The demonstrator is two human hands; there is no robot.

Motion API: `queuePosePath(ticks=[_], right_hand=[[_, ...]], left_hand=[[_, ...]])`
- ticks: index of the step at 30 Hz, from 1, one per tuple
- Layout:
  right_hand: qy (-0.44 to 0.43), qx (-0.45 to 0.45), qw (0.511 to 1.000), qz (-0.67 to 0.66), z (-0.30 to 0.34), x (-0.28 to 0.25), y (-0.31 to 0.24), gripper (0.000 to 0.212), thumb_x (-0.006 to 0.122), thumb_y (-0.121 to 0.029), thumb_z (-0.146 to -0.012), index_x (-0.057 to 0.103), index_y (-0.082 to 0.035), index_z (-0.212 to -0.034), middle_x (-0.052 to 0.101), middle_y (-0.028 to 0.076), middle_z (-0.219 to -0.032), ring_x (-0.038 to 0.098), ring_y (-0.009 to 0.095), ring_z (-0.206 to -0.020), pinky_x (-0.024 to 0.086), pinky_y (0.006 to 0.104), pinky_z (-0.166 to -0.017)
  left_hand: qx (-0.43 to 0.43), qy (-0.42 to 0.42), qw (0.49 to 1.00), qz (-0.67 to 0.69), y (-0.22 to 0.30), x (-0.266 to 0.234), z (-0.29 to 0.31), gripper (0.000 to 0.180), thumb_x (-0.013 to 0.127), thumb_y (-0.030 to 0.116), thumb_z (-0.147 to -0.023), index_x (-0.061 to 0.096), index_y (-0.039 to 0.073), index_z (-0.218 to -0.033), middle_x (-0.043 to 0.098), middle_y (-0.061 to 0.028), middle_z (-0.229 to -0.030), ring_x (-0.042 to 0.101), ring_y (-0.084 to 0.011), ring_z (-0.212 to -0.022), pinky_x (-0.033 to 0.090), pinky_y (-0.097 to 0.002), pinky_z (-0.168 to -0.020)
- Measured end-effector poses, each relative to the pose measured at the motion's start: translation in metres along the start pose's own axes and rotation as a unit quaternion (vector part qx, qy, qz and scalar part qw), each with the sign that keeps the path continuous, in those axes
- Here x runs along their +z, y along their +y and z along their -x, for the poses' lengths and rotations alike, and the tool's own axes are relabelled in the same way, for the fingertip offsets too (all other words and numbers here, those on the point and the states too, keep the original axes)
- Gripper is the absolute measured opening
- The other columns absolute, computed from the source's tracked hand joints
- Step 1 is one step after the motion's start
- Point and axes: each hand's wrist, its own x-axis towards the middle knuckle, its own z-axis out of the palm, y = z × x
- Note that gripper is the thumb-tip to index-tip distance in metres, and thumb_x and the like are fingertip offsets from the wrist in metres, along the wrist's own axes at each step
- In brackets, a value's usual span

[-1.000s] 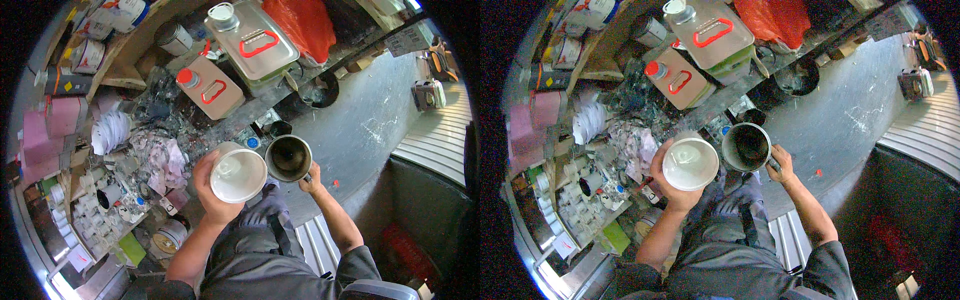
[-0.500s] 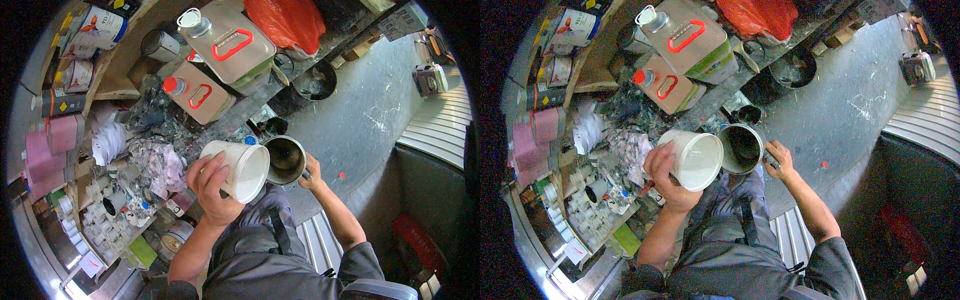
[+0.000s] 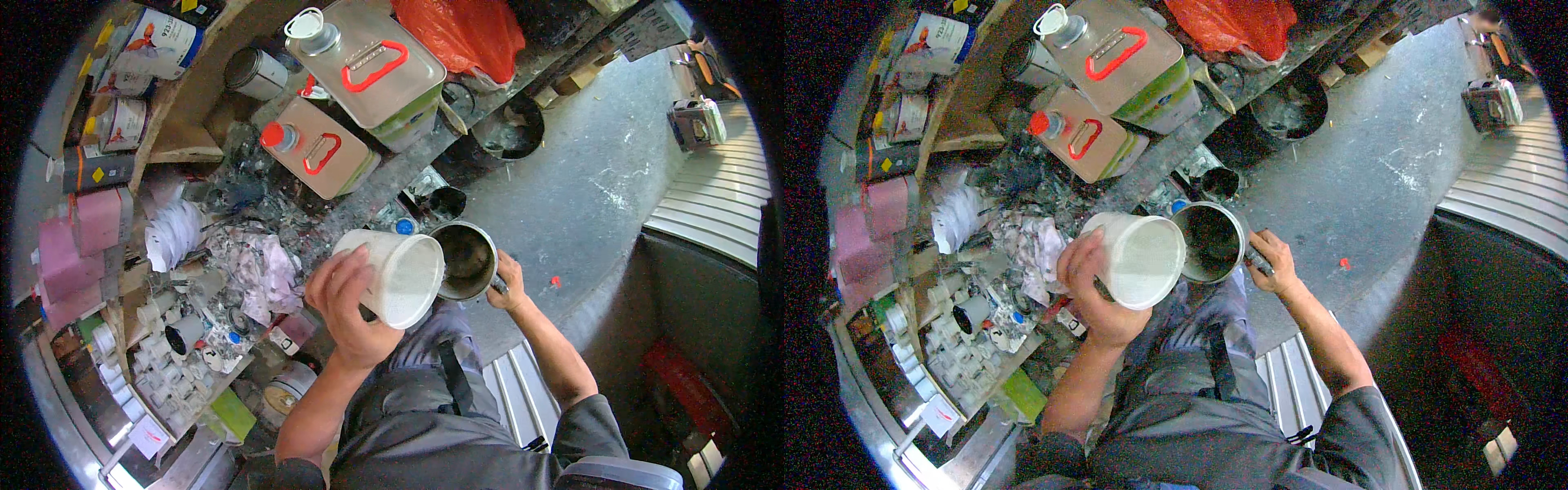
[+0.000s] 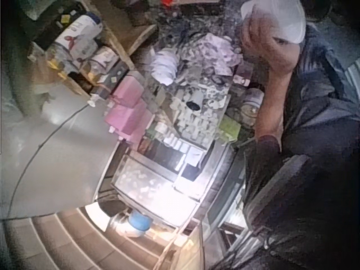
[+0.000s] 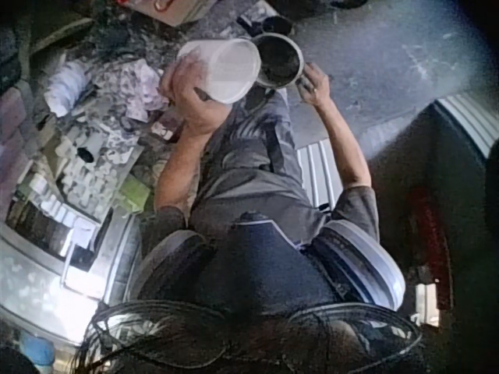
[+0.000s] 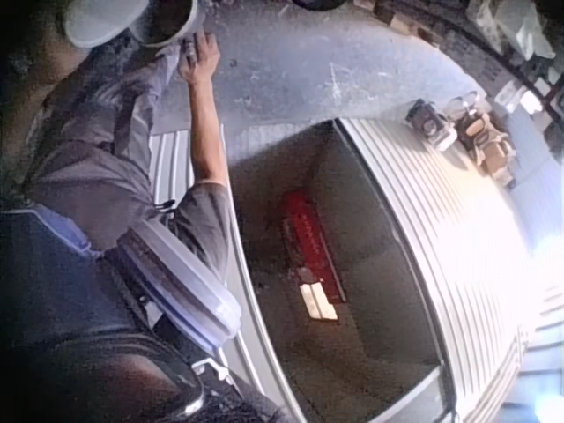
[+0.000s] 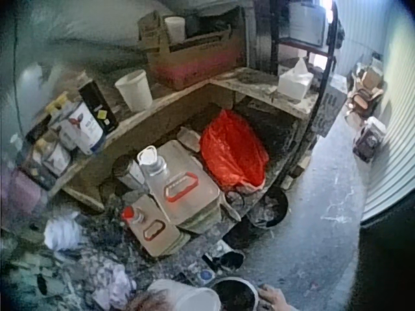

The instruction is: The person mixes paint and thinner in a spray gun cup, stirs the mixture, and filters it into the cup. They then carry the spray gun to a paint booth where a car is masked and ready for painting.

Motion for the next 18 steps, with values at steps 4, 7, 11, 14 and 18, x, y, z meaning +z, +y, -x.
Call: queuePosePath(ticks=[4, 7, 11, 14, 18], right_hand=[[0.009, -0.001, 1.000, -0.004, 0.005, -0.001, -0.001, 0.053, 0.070, -0.007, -0.071, 0.067, -0.005, -0.124, 0.062, 0.019, -0.091, 0.063, 0.041, -0.082, 0.051, 0.0470, -0.072], [0.028, -0.008, 0.999, 0.022, 0.009, -0.004, -0.004, 0.047, 0.070, -0.006, -0.072, 0.068, -0.005, -0.119, 0.062, 0.018, -0.089, 0.063, 0.041, -0.082, 0.051, 0.0464, -0.071], [0.035, 0.053, 0.998, 0.022, 0.014, -0.007, -0.006, 0.037, 0.071, -0.006, -0.074, 0.068, -0.002, -0.110, 0.063, 0.018, -0.087, 0.064, 0.041, -0.081, 0.052, 0.0448, -0.073], [0.053, 0.134, 0.989, 0.035, 0.019, -0.006, -0.003, 0.035, 0.072, -0.006, -0.076, 0.067, 0.000, -0.110, 0.066, 0.020, -0.093, 0.066, 0.042, -0.084, 0.053, 0.0429, -0.075], [0.065, 0.266, 0.960, -0.051, 0.028, -0.005, 0.002, 0.042, 0.073, -0.002, -0.081, 0.065, 0.006, -0.121, 0.072, 0.015, -0.100, 0.069, 0.021, -0.089, 0.054, 0.0350, -0.081]], left_hand=[[-0.172, 0.026, 0.957, 0.232, -0.009, 0.016, 0.016, 0.092, 0.095, 0.010, -0.069, 0.040, 0.002, -0.143, 0.053, -0.0185, -0.144, 0.054, -0.0330, -0.132, 0.040, -0.0476, -0.113], [-0.257, 0.064, 0.936, 0.233, -0.031, 0.024, 0.036, 0.101, 0.096, 0.008, -0.069, 0.033, -0.002, -0.148, 0.050, -0.0195, -0.144, 0.054, -0.0298, -0.132, 0.043, -0.0456, -0.113], [-0.293, 0.100, 0.934, 0.177, -0.088, 0.038, 0.055, 0.098, 0.094, 0.008, -0.072, 0.032, -0.002, -0.147, 0.052, -0.0196, -0.142, 0.057, -0.0303, -0.128, 0.046, -0.0447, -0.109], [-0.319, 0.126, 0.927, 0.150, -0.130, 0.061, 0.061, 0.094, 0.094, 0.008, -0.073, 0.035, -0.002, -0.145, 0.057, -0.0191, -0.136, 0.060, -0.0296, -0.125, 0.047, -0.0425, -0.107], [-0.349, 0.137, 0.918, 0.132, -0.175, 0.087, 0.064, 0.091, 0.096, 0.013, -0.072, 0.040, -0.001, -0.142, 0.062, -0.0193, -0.133, 0.063, -0.0314, -0.122, 0.048, -0.0429, -0.105]])
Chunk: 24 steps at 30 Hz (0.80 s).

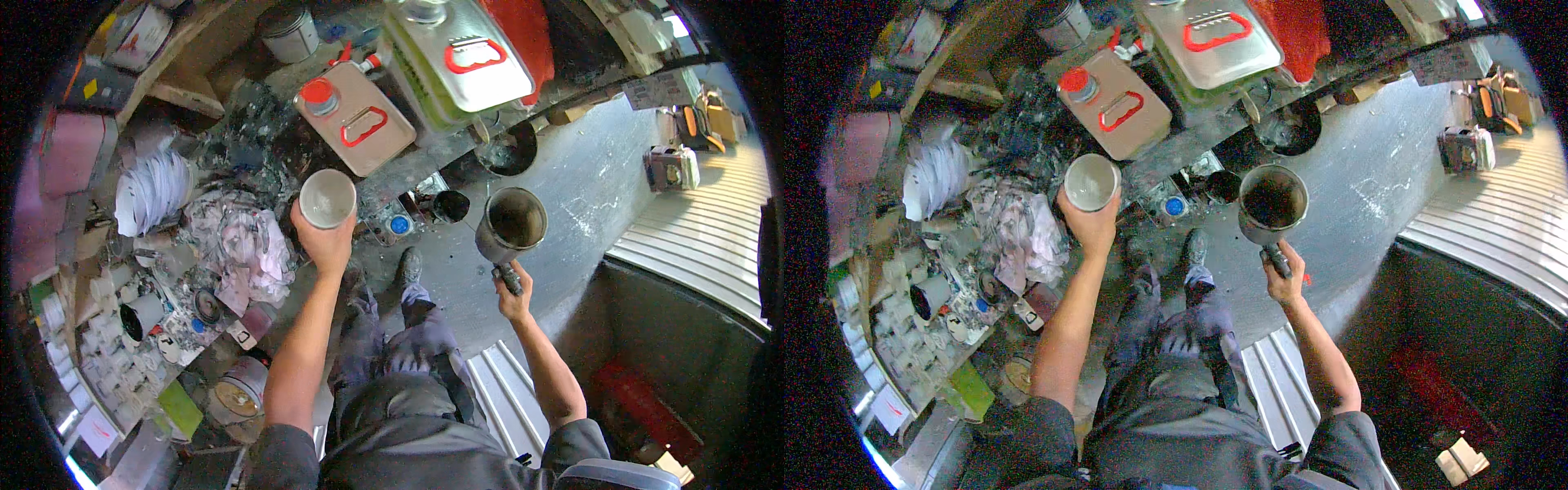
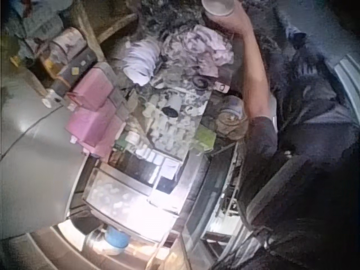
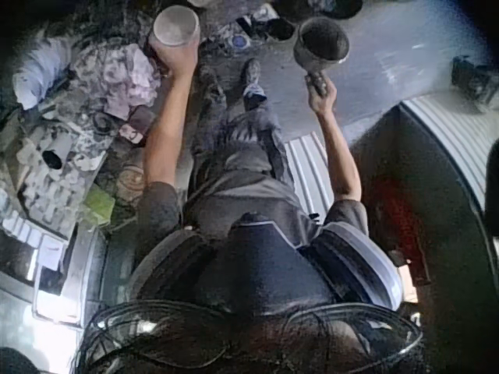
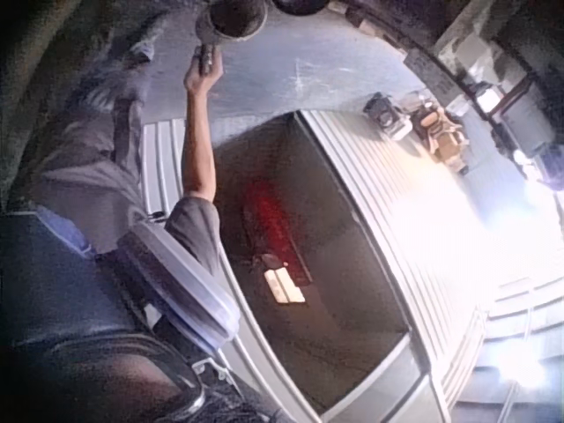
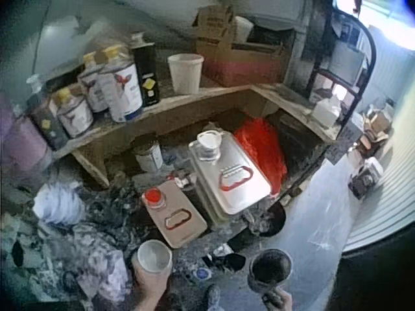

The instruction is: The person mixes paint and thinner in a spray gun cup, stirs the mixture, and filters it into the cup. They then carry the spray gun to a paint booth where a car is masked and ready for painting.

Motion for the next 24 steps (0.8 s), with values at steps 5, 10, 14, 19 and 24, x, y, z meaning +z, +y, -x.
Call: queuePosePath(ticks=[5, 10, 14, 19, 24], right_hand=[[0.050, -0.004, 0.999, 0.017, 0.010, 0.000, -0.013, 0.055, 0.076, -0.002, -0.086, 0.060, 0.009, -0.137, 0.070, 0.008, -0.099, 0.063, 0.013, -0.083, 0.053, 0.0287, -0.075], [0.056, 0.014, 0.998, -0.004, 0.019, 0.002, -0.042, 0.052, 0.068, -0.003, -0.087, 0.061, -0.001, -0.139, 0.069, 0.001, -0.087, 0.060, 0.009, -0.068, 0.049, 0.0248, -0.061], [0.063, -0.031, 0.997, 0.008, 0.022, 0.002, -0.038, 0.053, 0.072, -0.003, -0.093, 0.059, -0.002, -0.144, 0.069, -0.001, -0.092, 0.058, 0.008, -0.072, 0.047, 0.0235, -0.059], [0.063, -0.029, 0.996, -0.055, 0.026, -0.006, -0.019, 0.057, 0.071, -0.001, -0.091, 0.058, -0.004, -0.147, 0.071, 0.004, -0.105, 0.064, 0.012, -0.080, 0.049, 0.0256, -0.061], [0.067, -0.036, 0.996, -0.054, 0.034, -0.006, -0.019, 0.061, 0.074, -0.006, -0.091, 0.055, -0.002, -0.149, 0.073, 0.011, -0.117, 0.070, 0.018, -0.095, 0.055, 0.0292, -0.069]], left_hand=[[-0.027, -0.010, 1.000, -0.013, -0.031, 0.013, -0.012, 0.092, 0.097, 0.016, -0.068, 0.045, 0.001, -0.143, 0.065, -0.0206, -0.133, 0.064, -0.0369, -0.122, 0.050, -0.0461, -0.105], [-0.003, -0.045, 0.997, -0.058, -0.016, -0.019, 0.019, 0.104, 0.089, 0.009, -0.076, 0.028, -0.002, -0.159, 0.045, -0.0278, -0.155, 0.045, -0.0458, -0.143, 0.036, -0.0496, -0.120], [0.125, -0.163, 0.978, -0.016, -0.004, -0.120, 0.085, 0.077, 0.081, 0.008, -0.085, 0.044, 0.000, -0.152, 0.052, -0.0250, -0.148, 0.050, -0.0438, -0.139, 0.039, -0.0509, -0.118], [0.044, 0.130, 0.965, -0.223, -0.064, -0.291, 0.067, 0.069, 0.084, 0.013, -0.082, 0.053, -0.004, -0.141, 0.057, -0.0259, -0.138, 0.053, -0.0460, -0.129, 0.041, -0.0537, -0.112], [-0.036, -0.019, 0.929, -0.367, -0.125, -0.395, 0.010, 0.119, 0.096, 0.027, -0.067, 0.026, -0.003, -0.159, 0.038, -0.0293, -0.156, 0.035, -0.0469, -0.146, 0.024, -0.0540, -0.125]])
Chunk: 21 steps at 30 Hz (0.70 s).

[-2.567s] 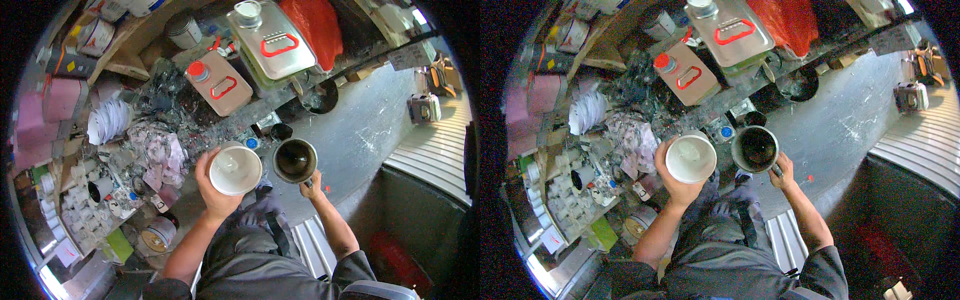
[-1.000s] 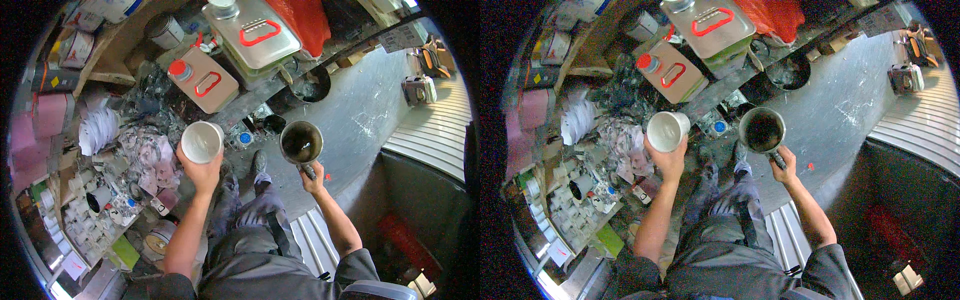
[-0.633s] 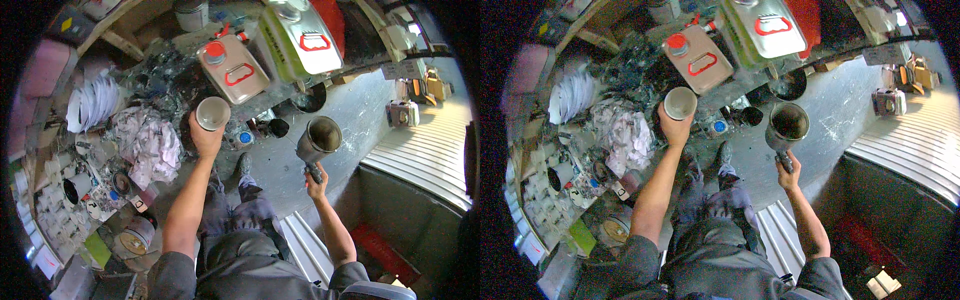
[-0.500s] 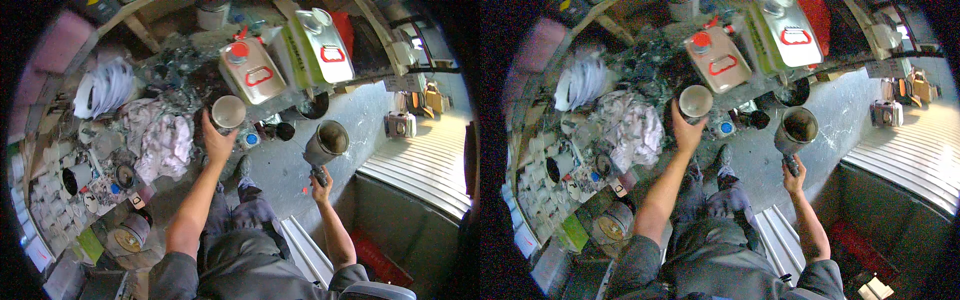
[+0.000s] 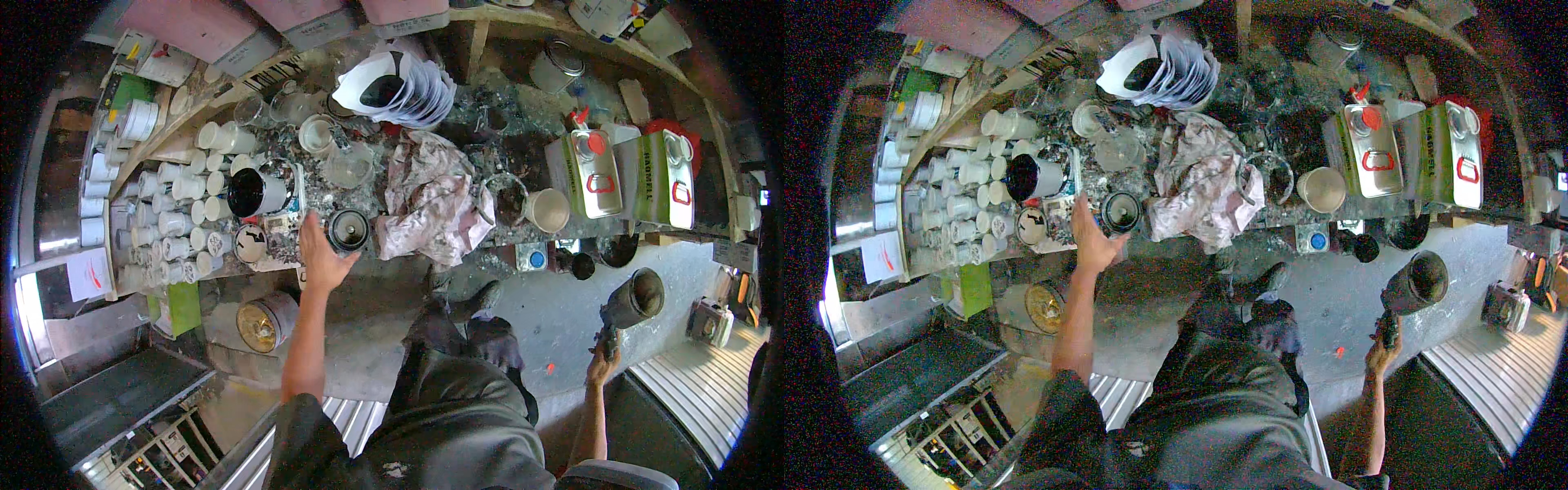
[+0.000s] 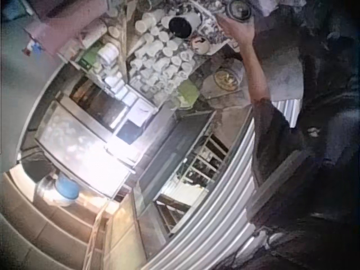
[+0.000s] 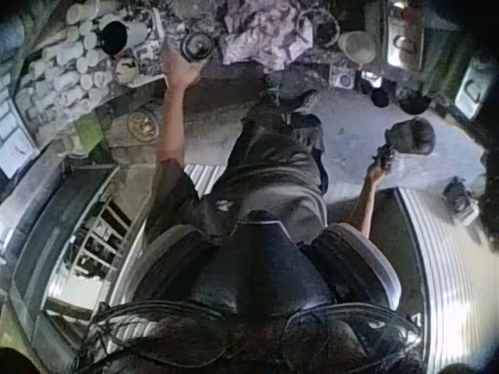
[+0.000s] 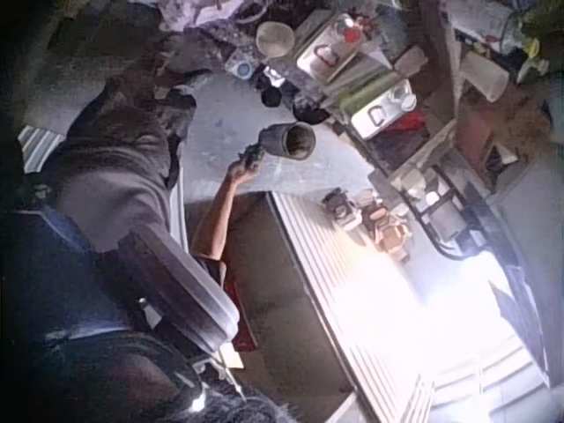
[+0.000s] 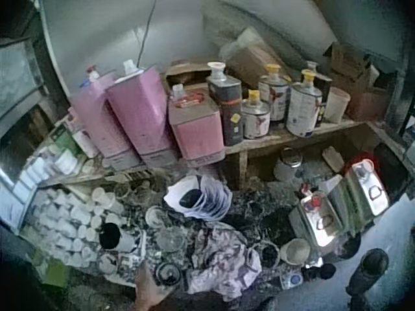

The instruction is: The person mixes paint and thinner in a spray gun cup, stirs the mixture, and filters it into the cup. They then carry the spray gun to a paint booth where a car is masked and ready for painting.

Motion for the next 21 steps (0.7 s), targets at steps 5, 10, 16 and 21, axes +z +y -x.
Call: queuePosePath(ticks=[5, 10, 16, 21], right_hand=[[-0.103, -0.068, 0.992, 0.020, 0.024, 0.016, -0.042, 0.055, 0.074, -0.013, -0.093, 0.057, 0.002, -0.144, 0.070, 0.014, -0.124, 0.069, 0.026, -0.106, 0.058, 0.0356, -0.083], [-0.167, -0.218, 0.932, 0.235, 0.042, 0.049, -0.117, 0.039, 0.069, -0.029, -0.094, 0.067, 0.001, -0.118, 0.065, 0.017, -0.118, 0.064, 0.037, -0.100, 0.048, 0.0442, -0.091], [-0.298, -0.198, 0.882, 0.308, 0.041, 0.083, -0.179, 0.056, 0.073, -0.005, -0.079, 0.070, -0.012, -0.135, 0.077, 0.019, -0.099, 0.073, 0.043, -0.086, 0.058, 0.0453, -0.077], [-0.312, -0.190, 0.860, 0.358, 0.024, 0.069, -0.218, 0.069, 0.071, -0.005, -0.080, 0.061, -0.021, -0.146, 0.078, 0.016, -0.103, 0.073, 0.041, -0.084, 0.059, 0.0480, -0.076]], left_hand=[[0.021, -0.152, 0.987, -0.040, -0.009, 0.017, -0.029, 0.118, 0.096, 0.027, -0.063, 0.030, -0.002, -0.157, 0.043, -0.0260, -0.154, 0.037, -0.0437, -0.147, 0.025, -0.0516, -0.126], [0.005, -0.157, 0.984, 0.081, 0.042, -0.023, -0.006, 0.104, 0.093, 0.027, -0.062, 0.041, 0.002, -0.148, 0.045, -0.0238, -0.150, 0.042, -0.0444, -0.142, 0.035, -0.0499, -0.121], [0.235, -0.291, 0.909, 0.185, 0.186, -0.085, 0.003, 0.122, 0.094, 0.031, -0.062, 0.029, 0.003, -0.161, 0.044, -0.0225, -0.152, 0.045, -0.0420, -0.141, 0.038, -0.0479, -0.120], [0.371, -0.310, 0.839, 0.251, 0.277, -0.105, -0.036, 0.123, 0.095, 0.024, -0.061, 0.026, 0.002, -0.161, 0.051, -0.0225, -0.149, 0.051, -0.0404, -0.137, 0.040, -0.0455, -0.119]])
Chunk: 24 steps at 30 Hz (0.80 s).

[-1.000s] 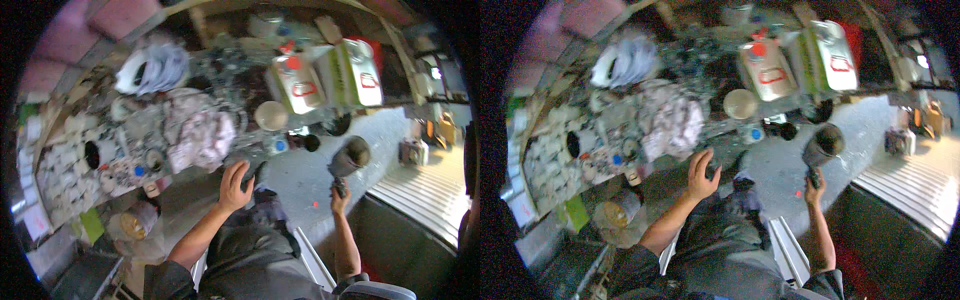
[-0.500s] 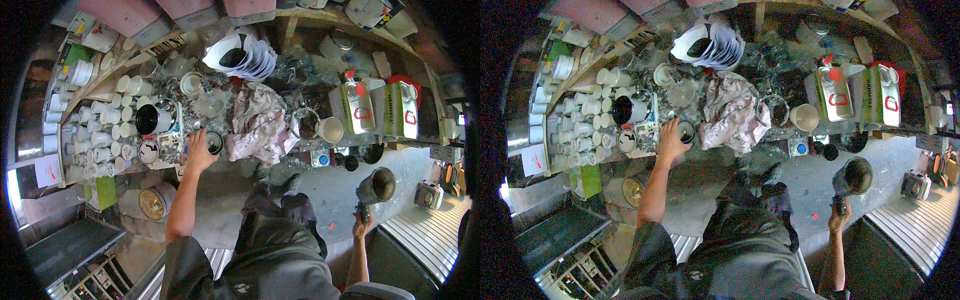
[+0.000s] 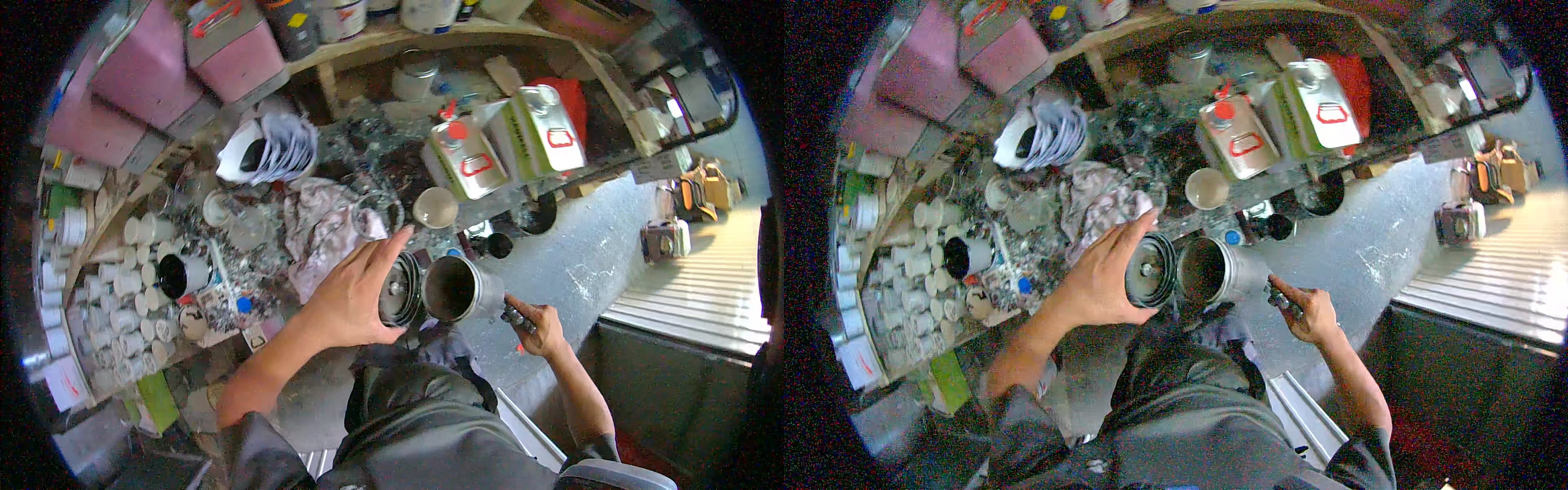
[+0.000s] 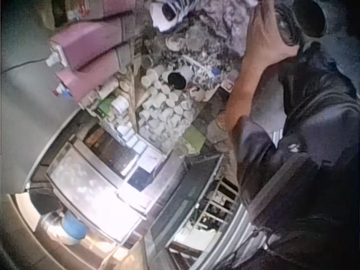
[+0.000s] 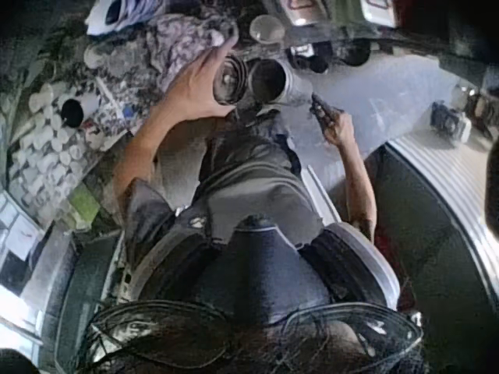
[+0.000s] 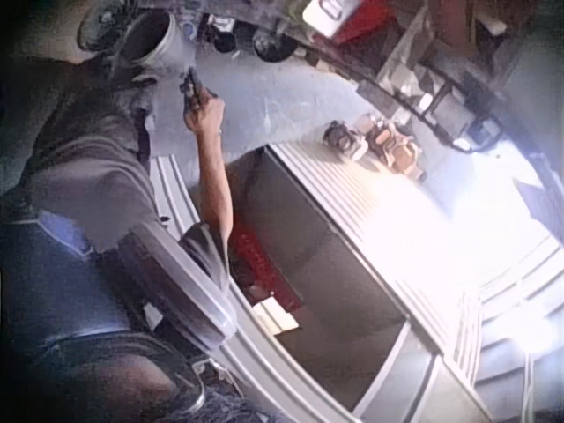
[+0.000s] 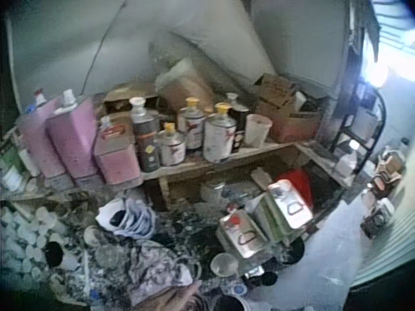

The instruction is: The person mixes paint and thinner in a spray gun cup, stirs the mixture, and filters it into the cup. They then carry the spray gun to a paint booth where a car is masked and ready for painting.

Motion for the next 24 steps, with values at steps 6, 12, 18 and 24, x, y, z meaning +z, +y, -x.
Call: queuePosePath(ticks=[6, 12, 18, 24], right_hand=[[0.065, 0.026, 0.997, -0.037, 0.024, -0.022, 0.020, 0.070, 0.072, -0.004, -0.080, 0.060, -0.020, -0.147, 0.077, 0.018, -0.103, 0.073, 0.043, -0.087, 0.059, 0.0483, -0.077], [0.156, 0.084, 0.981, -0.075, 0.063, -0.019, 0.055, 0.070, 0.071, -0.004, -0.079, 0.062, -0.019, -0.146, 0.077, 0.018, -0.101, 0.073, 0.042, -0.088, 0.059, 0.0474, -0.077], [0.124, 0.087, 0.986, -0.070, 0.077, -0.022, 0.073, 0.077, 0.069, -0.006, -0.077, 0.056, -0.024, -0.151, 0.077, 0.017, -0.106, 0.073, 0.040, -0.091, 0.059, 0.0484, -0.080], [0.216, 0.154, 0.961, -0.080, 0.084, -0.007, 0.082, 0.073, 0.071, -0.001, -0.078, 0.058, -0.019, -0.148, 0.075, 0.023, -0.103, 0.073, 0.040, -0.088, 0.058, 0.0473, -0.078]], left_hand=[[0.136, -0.005, 0.991, 0.014, 0.049, 0.011, -0.077, 0.122, 0.096, 0.022, -0.060, 0.028, 0.002, -0.159, 0.052, -0.0198, -0.149, 0.053, -0.0378, -0.138, 0.041, -0.0457, -0.118], [0.146, -0.052, 0.986, -0.064, 0.079, 0.027, -0.126, 0.125, 0.096, 0.017, -0.060, 0.022, 0.000, -0.160, 0.052, -0.0216, -0.148, 0.053, -0.0409, -0.136, 0.042, -0.0446, -0.117], [0.256, -0.169, 0.951, -0.031, 0.109, 0.082, -0.176, 0.116, 0.095, 0.036, -0.066, 0.034, -0.004, -0.156, 0.052, -0.0258, -0.149, 0.052, -0.0421, -0.138, 0.041, -0.0462, -0.118], [0.094, -0.083, 0.991, -0.049, 0.109, 0.145, -0.200, 0.101, 0.082, 0.056, -0.082, 0.046, -0.009, -0.150, 0.058, -0.0316, -0.144, 0.057, -0.0433, -0.134, 0.045, -0.0456, -0.113]])
